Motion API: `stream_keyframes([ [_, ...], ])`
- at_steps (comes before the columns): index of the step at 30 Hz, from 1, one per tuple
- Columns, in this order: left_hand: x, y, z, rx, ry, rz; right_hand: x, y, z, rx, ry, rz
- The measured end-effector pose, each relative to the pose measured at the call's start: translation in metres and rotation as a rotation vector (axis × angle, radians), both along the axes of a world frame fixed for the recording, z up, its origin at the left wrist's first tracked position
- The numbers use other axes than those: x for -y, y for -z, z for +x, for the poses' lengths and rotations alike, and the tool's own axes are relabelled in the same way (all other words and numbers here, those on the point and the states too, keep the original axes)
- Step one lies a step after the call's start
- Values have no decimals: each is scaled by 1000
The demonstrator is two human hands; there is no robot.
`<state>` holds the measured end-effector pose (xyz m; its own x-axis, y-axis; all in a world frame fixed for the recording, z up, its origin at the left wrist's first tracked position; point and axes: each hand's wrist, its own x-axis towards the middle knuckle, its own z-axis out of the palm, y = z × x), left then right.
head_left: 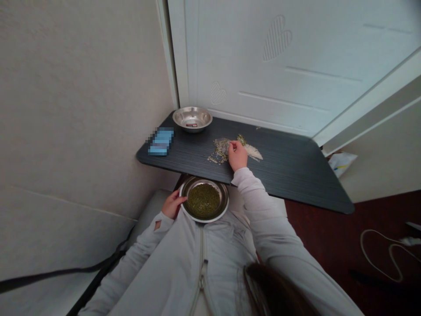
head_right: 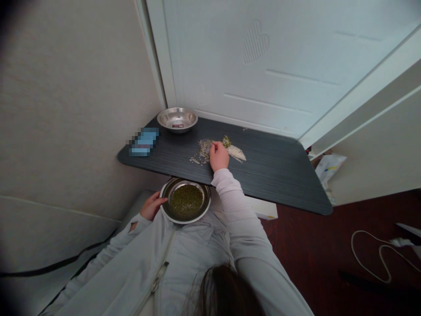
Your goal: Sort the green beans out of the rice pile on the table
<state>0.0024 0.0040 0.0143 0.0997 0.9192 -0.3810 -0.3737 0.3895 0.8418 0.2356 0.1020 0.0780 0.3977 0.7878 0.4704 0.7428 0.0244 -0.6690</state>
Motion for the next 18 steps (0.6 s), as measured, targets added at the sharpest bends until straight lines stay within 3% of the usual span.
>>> stream_keyframes([
  [18,0,-1,1,-4,11,3,2,3,-5,89,-248,0],
])
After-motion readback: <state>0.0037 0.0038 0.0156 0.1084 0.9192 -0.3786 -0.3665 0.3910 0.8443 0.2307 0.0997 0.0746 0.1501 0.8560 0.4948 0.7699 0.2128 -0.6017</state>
